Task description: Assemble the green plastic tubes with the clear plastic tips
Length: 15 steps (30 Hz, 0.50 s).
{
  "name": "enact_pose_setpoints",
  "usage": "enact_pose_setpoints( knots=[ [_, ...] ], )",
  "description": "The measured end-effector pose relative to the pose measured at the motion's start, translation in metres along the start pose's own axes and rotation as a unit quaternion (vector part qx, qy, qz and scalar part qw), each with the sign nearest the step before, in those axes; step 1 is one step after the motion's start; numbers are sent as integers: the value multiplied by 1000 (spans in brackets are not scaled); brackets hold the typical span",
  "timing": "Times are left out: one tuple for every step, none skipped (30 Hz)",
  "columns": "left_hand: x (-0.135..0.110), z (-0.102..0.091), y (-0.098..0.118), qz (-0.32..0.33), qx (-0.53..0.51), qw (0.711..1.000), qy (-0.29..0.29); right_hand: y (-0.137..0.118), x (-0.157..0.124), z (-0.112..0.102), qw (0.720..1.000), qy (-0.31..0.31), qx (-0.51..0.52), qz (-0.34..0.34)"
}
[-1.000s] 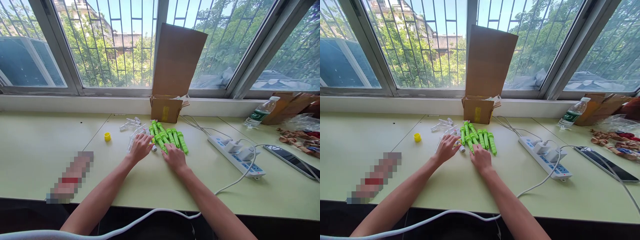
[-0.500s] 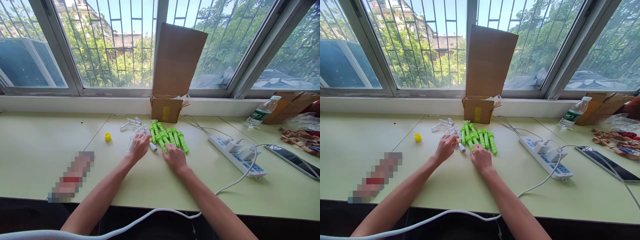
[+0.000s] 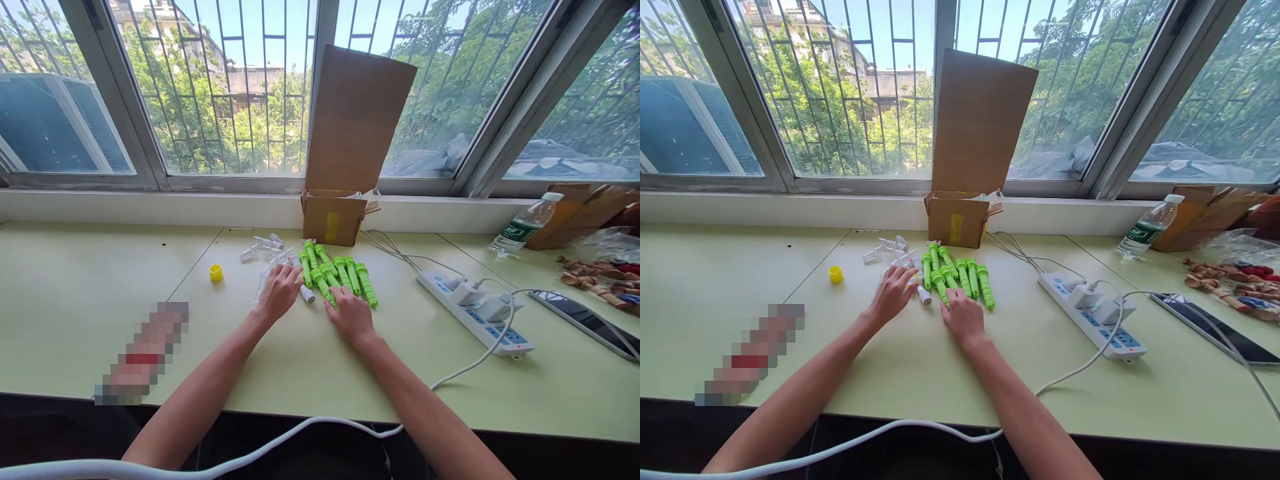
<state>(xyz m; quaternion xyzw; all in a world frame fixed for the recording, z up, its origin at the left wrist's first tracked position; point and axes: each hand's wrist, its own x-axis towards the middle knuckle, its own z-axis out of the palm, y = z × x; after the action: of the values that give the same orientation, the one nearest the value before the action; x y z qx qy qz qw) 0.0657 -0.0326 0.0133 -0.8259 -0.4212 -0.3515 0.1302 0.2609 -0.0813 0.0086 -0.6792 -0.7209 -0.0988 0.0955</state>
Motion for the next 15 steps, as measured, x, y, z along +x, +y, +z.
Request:
enact_pose_setpoints(
  knots=[
    [0,0,-1,-6,-3,1000,2,0,0,0,1000,0,-1,0],
    [1,0,-1,-11,-6,1000,4,0,0,0,1000,0,-1,0],
    [1,0,-2,-14,-8,1000,7,0,0,0,1000,0,-1,0],
    [1,0,-2,-17,-9,1000,8,0,0,0,1000,0,-1,0],
    [1,0,-3,-18,-7,1000,9,0,0,0,1000,0,-1,0],
    [1,0,-3,-18,-4,1000,9,0,0,0,1000,2,-1,-1],
    [0,0,-4,-17,0,1000,8,0,0,0,1000,3,0,-2],
    [0,0,-4,-16,4,1000,6,0,0,0,1000,4,1,-4],
    [0,0,-4,-14,8,1000,6,0,0,0,1000,3,2,-4],
    [0,1,-5,-13,10,1000,6,0,0,0,1000,1,3,-4],
    [0,1,-5,-12,11,1000,7,0,0,1,1000,-1,4,-3],
    [0,1,-5,-12,12,1000,10,1,0,1,1000,-3,4,-2],
    [0,1,-5,-12,12,1000,14,1,0,2,1000,-4,5,-2],
    [0,1,-5,-12,11,1000,18,1,0,2,1000,-3,5,-2],
    [0,1,-5,-11,11,1000,22,1,0,3,1000,-1,6,-3]
  ],
)
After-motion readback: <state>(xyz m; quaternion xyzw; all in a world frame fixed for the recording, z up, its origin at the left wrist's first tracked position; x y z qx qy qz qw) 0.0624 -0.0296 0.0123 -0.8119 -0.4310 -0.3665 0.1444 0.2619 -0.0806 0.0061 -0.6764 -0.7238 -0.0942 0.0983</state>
